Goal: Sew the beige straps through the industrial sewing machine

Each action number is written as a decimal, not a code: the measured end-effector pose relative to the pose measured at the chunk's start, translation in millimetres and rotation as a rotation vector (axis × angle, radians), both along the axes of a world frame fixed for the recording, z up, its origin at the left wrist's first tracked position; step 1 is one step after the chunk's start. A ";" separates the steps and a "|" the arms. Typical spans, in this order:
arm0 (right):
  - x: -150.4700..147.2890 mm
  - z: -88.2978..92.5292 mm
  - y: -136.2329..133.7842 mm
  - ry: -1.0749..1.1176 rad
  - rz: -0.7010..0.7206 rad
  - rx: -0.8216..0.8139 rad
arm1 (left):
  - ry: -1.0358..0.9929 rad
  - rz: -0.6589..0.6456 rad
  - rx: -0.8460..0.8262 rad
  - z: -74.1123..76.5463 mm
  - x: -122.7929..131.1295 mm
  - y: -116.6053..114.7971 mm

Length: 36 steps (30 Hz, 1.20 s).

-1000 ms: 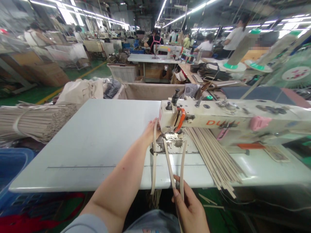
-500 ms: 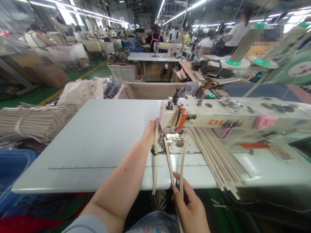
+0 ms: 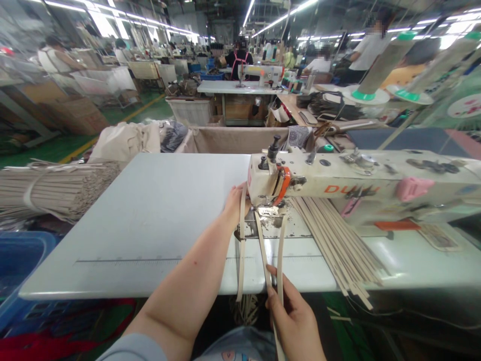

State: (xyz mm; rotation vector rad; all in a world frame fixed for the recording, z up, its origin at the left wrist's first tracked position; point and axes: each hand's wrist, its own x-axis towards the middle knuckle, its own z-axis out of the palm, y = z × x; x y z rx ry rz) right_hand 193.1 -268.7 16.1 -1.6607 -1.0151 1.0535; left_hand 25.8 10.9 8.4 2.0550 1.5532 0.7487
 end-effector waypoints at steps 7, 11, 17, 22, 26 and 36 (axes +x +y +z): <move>-3.2 -1.8 -0.4 0.027 -0.014 -0.057 | -0.011 0.059 0.019 -3.3 5.6 -3.0; -5.9 -0.6 -1.2 0.098 -0.028 -0.132 | -0.030 0.061 0.028 -1.7 5.6 -3.9; 6.1 -4.9 5.3 0.133 0.046 -0.116 | -0.018 0.009 -0.008 5.5 -4.7 -1.4; 10.7 -14.2 4.2 0.135 0.032 -0.093 | 0.049 -0.073 -0.031 2.3 -18.6 -8.8; 13.1 -12.4 -0.4 0.123 0.034 -0.107 | 0.045 -0.106 -0.055 -4.3 -21.7 -13.7; 96.9 25.3 44.2 -1.041 0.121 0.095 | 0.084 -0.168 -0.058 -6.0 -25.9 -7.0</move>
